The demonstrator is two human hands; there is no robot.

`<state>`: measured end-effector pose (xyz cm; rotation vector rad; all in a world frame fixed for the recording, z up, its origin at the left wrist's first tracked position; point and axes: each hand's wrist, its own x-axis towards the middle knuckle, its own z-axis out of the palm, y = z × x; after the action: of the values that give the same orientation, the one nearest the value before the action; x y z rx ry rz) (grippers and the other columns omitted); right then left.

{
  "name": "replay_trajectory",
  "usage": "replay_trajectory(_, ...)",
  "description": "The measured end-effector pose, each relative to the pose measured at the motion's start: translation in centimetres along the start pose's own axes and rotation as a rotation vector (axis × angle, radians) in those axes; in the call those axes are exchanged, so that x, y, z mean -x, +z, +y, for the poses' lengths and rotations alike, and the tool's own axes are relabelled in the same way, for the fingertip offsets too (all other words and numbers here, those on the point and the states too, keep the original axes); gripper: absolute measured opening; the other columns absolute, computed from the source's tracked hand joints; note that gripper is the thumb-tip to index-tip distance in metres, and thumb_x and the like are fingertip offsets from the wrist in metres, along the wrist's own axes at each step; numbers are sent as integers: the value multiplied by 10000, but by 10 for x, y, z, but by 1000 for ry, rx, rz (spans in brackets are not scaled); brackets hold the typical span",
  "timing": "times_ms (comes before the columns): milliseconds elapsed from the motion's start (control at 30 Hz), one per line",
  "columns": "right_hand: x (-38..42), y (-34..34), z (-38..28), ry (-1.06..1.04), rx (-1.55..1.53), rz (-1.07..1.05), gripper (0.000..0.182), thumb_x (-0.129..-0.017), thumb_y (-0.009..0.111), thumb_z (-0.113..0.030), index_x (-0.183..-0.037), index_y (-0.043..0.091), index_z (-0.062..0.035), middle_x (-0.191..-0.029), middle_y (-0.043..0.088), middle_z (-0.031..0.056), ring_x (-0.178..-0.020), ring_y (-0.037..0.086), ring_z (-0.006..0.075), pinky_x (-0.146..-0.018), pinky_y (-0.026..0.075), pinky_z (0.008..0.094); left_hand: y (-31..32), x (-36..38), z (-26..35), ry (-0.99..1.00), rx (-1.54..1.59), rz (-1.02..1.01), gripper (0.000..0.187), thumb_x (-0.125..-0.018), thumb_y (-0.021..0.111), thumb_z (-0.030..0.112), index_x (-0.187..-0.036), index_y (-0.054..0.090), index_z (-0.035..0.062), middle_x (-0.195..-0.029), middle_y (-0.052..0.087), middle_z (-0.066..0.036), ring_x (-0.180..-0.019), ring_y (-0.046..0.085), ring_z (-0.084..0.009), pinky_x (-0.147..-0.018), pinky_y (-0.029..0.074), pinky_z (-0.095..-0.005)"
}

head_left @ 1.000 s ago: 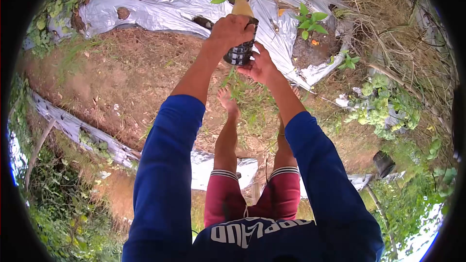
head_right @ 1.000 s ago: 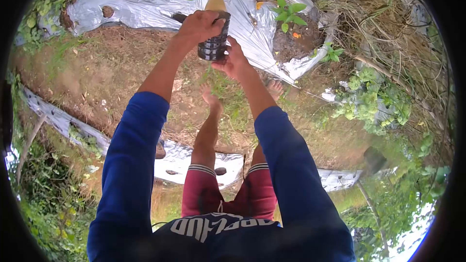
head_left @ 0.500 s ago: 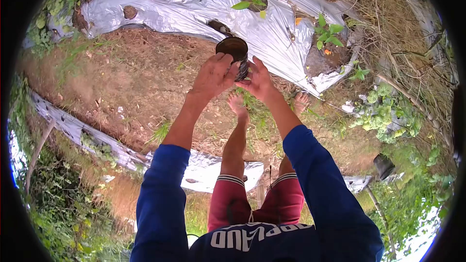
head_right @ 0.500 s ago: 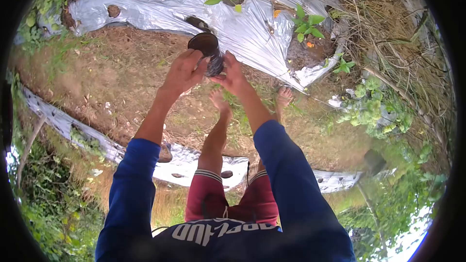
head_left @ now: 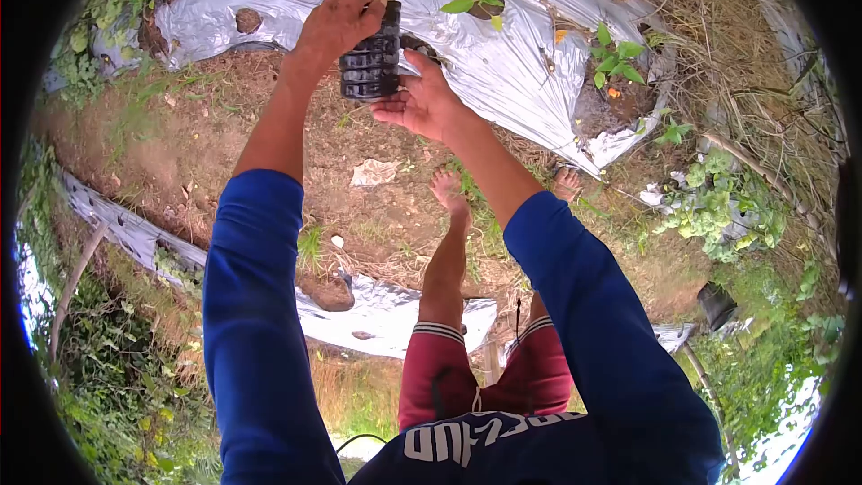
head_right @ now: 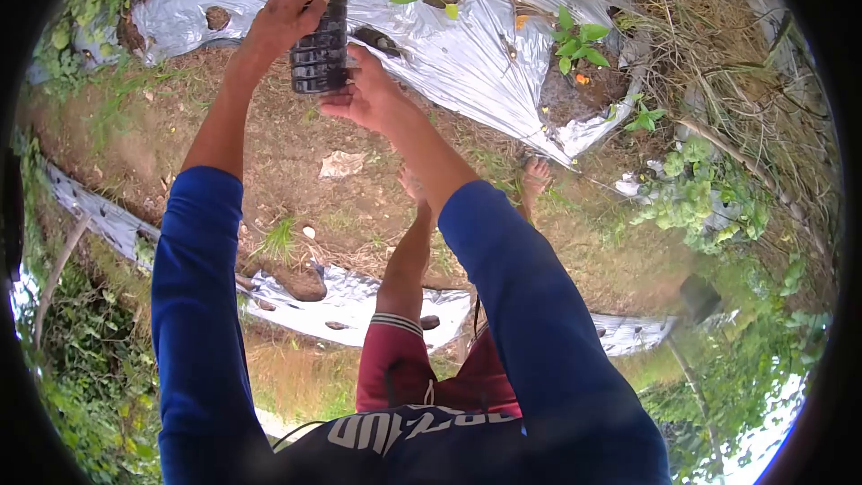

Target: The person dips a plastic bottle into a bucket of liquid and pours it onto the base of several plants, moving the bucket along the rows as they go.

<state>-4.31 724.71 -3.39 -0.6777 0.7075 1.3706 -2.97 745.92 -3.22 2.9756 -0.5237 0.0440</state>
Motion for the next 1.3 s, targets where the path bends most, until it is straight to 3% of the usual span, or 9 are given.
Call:
replay_trajectory(133, 18, 13, -7, 28, -50, -106, 810, -850, 509, -593, -1267, 387, 91, -1022, 529, 220, -964, 567, 323, -1006, 442, 456, -29, -6, -8, 69, -73, 136, 360, -739, 637, 67, -1090, 555, 73, -1025, 589, -118, -799, 609, -324, -657, 518, -421)
replay_trajectory(200, 32, 19, -9, -16, -11, -92, 840, -844, 514, -597, -1294, 356, 95, -1002, 530, 207, -961, 569, 314, -1007, 439, 454, -66, -8, 10, 120, -14, 162, 243, -811, 617, 106, -1045, 569, 59, -970, 601, -136, -759, 596, -336, -646, 496, -405)
replay_trajectory(267, 41, 14, -7, -43, -28, -120, 854, -832, 528, -601, -1347, 329, 51, -1025, 536, 196, -957, 572, 305, -986, 447, 460, -107, -11, 51, -637, 624, -3, 161, -897, 569, 170, -991, 584, 40, -884, 604, -151, -710, 588, -322, -626, 472, -383)
replay_trajectory(367, 65, 4, -1, -116, 39, -101, 769, -844, 514, -590, -1428, 316, -129, -1083, 544, 159, -948, 574, 296, -931, 463, 456, -126, 12, 96, -606, 517, 153, 185, -898, 585, 190, -967, 601, 19, -846, 601, -187, -694, 587, -353, -568, 475, -382)
replay_trajectory(467, 90, -19, 19, -189, 71, -83, 727, -866, 492, -570, -1443, 309, -167, -1106, 539, 137, -961, 569, 299, -922, 464, 448, -145, 32, 165, -705, 620, 142, 169, -876, 604, 161, -976, 601, 24, -883, 595, -196, -724, 598, -351, -616, 496, -415)
replay_trajectory(667, 189, -109, 81, -245, -227, 41, 581, -862, 561, -464, -1333, 419, -155, -1217, 482, 129, -1041, 525, 332, -910, 455, 476, -136, 61, 310, -552, 723, 34, 260, -765, 636, 66, -1019, 591, 37, -975, 592, -210, -804, 624, -413, -645, 541, -445)
replay_trajectory(1067, 496, -366, 196, -383, -215, 65, 659, -886, 478, -547, -1412, 355, -169, -1305, 440, 146, -1030, 531, 336, -856, 484, 464, -152, 27, 627, -13, 755, -183, 192, -815, 614, 236, -857, 583, 51, -833, 575, -159, -745, 596, -372, -643, 498, -460)
replay_trajectory(1200, 585, -485, 247, -464, 23, 501, 639, -837, 527, -589, -1284, 455, -138, -1154, 485, 101, -891, 563, 298, -728, 495, 430, -174, 5, 692, -5, 691, -169, 224, -831, 602, 253, -864, 573, 33, -836, 574, -169, -753, 594, -376, -660, 485, -467)
replay_trajectory(1300, 662, -580, 316, -501, -112, 598, 628, -846, 511, -592, -1248, 473, -111, -1114, 499, 97, -841, 549, 285, -670, 485, 418, -202, 0, 710, -50, 613, -191, 243, -830, 608, 262, -879, 567, 28, -839, 570, -175, -759, 594, -381, -669, 477, -466)
